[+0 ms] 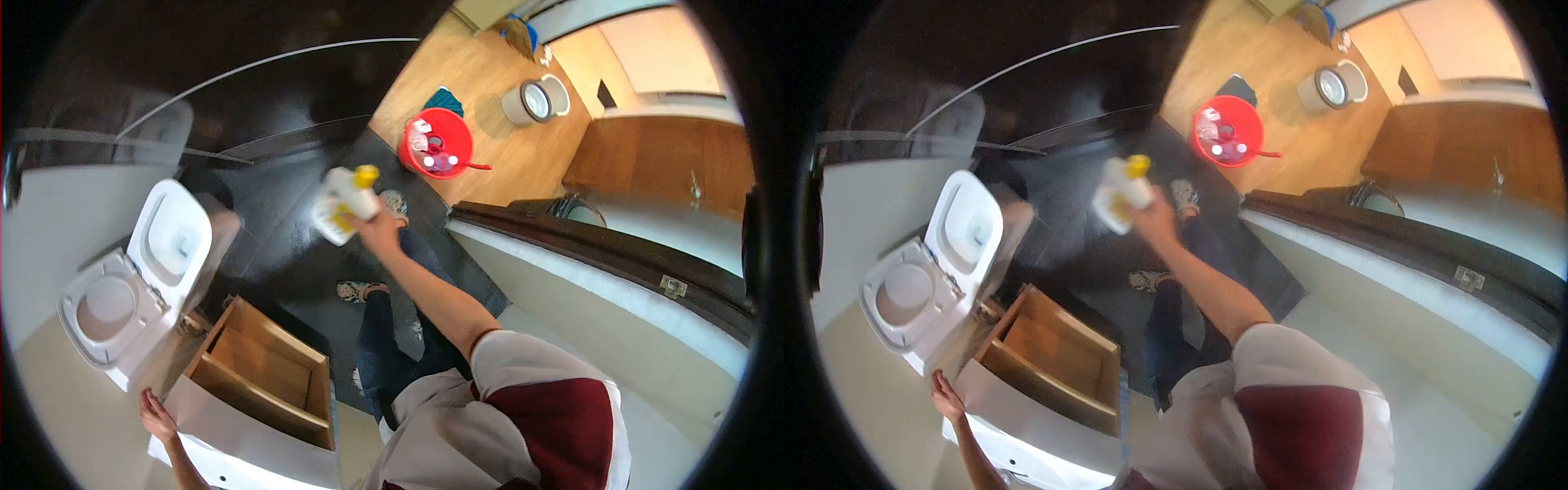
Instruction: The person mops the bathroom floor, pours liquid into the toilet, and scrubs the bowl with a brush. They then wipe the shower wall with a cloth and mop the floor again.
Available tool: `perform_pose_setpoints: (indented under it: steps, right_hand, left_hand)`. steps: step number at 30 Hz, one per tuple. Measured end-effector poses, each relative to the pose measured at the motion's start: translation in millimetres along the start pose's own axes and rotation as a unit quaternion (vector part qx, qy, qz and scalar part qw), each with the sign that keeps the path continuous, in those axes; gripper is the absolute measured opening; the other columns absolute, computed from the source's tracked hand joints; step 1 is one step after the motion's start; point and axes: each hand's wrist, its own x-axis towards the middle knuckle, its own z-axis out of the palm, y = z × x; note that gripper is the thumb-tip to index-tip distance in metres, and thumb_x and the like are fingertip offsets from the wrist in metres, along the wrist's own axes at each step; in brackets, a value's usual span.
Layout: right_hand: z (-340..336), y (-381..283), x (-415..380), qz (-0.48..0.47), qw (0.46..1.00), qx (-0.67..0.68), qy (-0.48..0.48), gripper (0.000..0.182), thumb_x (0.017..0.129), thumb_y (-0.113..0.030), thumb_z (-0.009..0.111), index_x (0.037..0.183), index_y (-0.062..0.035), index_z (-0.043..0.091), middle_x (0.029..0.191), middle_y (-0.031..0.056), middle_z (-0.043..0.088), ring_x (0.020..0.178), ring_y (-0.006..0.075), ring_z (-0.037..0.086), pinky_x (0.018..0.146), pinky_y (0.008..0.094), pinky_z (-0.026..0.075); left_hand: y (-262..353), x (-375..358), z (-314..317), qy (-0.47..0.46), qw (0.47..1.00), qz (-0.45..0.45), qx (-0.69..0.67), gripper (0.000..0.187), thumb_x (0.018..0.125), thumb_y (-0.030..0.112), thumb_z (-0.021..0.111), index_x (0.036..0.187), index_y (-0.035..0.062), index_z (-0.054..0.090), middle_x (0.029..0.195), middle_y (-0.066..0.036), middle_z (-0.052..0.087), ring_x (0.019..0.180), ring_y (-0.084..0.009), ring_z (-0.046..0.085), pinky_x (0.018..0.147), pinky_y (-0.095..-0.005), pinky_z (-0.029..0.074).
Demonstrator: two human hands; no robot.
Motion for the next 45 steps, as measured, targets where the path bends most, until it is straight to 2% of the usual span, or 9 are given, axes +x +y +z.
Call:
perform_pose_setpoints:
  steps: [5,8,11,16,22,23,25,36,45]
  right_hand:
    - [-188.7,18.3,72.9,0.009,0.955,0.094,0.281,0.053,0.081,-0.019,0.080,0.123,-0.0020,0.053,0.113,0.0093,0.066,0.101,0.0186,0.063,0.086,0.0340,0.051]
    - [-253.0,51.0,137.5,0.193,0.913,0.173,0.315,0.053,0.084,-0.034,0.075,0.125,-0.0070,0.055,0.111,0.0093,0.067,0.089,0.0186,0.067,0.077,0.0320,0.050]
    - [-260.5,70.1,206.9,0.352,0.805,0.347,0.330,0.055,0.085,-0.039,0.073,0.130,-0.0135,0.054,0.108,0.0094,0.068,0.078,0.0217,0.069,0.073,0.0351,0.050]
    - [-219.0,145.2,319.5,0.289,0.634,0.531,0.482,0.054,0.087,-0.021,0.074,0.132,-0.0070,0.049,0.118,0.0104,0.063,0.096,0.0241,0.067,0.067,0.0309,0.054]
    - [-176.7,169.2,395.9,0.353,0.710,0.432,0.429,0.046,0.089,-0.043,0.070,0.122,-0.0138,0.058,0.091,0.0013,0.065,0.082,0.0193,0.062,0.079,0.0365,0.051]
    - [-187.1,149.6,393.4,0.422,0.847,0.271,0.176,0.039,0.093,-0.043,0.065,0.112,-0.0095,0.063,0.085,-0.0002,0.067,0.078,0.0188,0.062,0.075,0.0380,0.053]
    - [-168.5,168.4,381.5,0.131,0.988,0.040,-0.071,0.034,0.093,-0.041,0.063,0.104,-0.0082,0.066,0.094,0.0044,0.071,0.080,0.0220,0.066,0.076,0.0410,0.054]
    - [-346.1,147.6,316.9,0.038,0.780,-0.617,-0.095,0.026,0.091,-0.027,0.056,0.105,-0.0104,0.070,0.101,0.0129,0.072,0.096,0.0312,0.069,0.080,0.0465,0.054]
    - [-354.1,72.0,338.3,0.072,0.788,-0.551,-0.264,0.027,0.089,-0.023,0.054,0.097,-0.0081,0.075,0.103,0.0169,0.073,0.095,0.0282,0.072,0.076,0.0425,0.057]
  left_hand:
    - [31.5,2.5,54.0,-0.212,0.853,0.096,0.468,0.047,0.096,0.025,0.045,0.140,0.0070,0.049,0.137,-0.015,0.055,0.124,-0.0344,0.052,0.109,-0.0521,0.035]
    - [226.3,1.3,158.1,-0.424,0.807,-0.102,0.398,0.051,0.095,0.031,0.053,0.138,0.0056,0.049,0.133,-0.018,0.058,0.120,-0.0309,0.057,0.101,-0.0480,0.043]
    - [436.3,-49.2,240.9,-0.420,0.899,0.119,0.027,0.044,0.093,0.022,0.064,0.135,0.0101,0.054,0.116,-0.017,0.067,0.097,-0.0284,0.067,0.085,-0.0425,0.054]
    - [671.7,-95.4,275.0,-0.530,0.790,0.218,-0.217,0.041,0.091,0.016,0.068,0.130,0.0062,0.058,0.115,-0.017,0.068,0.101,-0.0307,0.067,0.090,-0.0408,0.052]
    - [656.1,-106.8,255.4,-0.541,0.819,0.068,-0.181,0.036,0.095,0.016,0.064,0.129,0.0061,0.059,0.111,-0.014,0.069,0.102,-0.0246,0.067,0.089,-0.0370,0.052]
    - [637.0,-107.0,254.8,-0.542,0.825,0.047,-0.154,0.036,0.095,0.016,0.063,0.129,0.0059,0.059,0.110,-0.014,0.069,0.102,-0.0238,0.067,0.088,-0.0365,0.053]
    - [610.3,-113.3,250.0,-0.557,0.824,-0.023,-0.102,0.032,0.095,0.019,0.063,0.125,0.0058,0.061,0.106,-0.013,0.070,0.099,-0.0239,0.068,0.086,-0.0355,0.054]
    - [666.4,-103.1,310.8,-0.569,0.809,0.002,-0.145,0.030,0.095,0.018,0.064,0.123,0.0059,0.063,0.109,-0.014,0.069,0.097,-0.0236,0.068,0.086,-0.0359,0.053]
    - [712.6,-83.2,294.7,-0.564,0.792,0.032,-0.232,0.028,0.098,0.017,0.061,0.124,0.0040,0.063,0.115,-0.012,0.068,0.106,-0.0208,0.065,0.093,-0.0344,0.051]
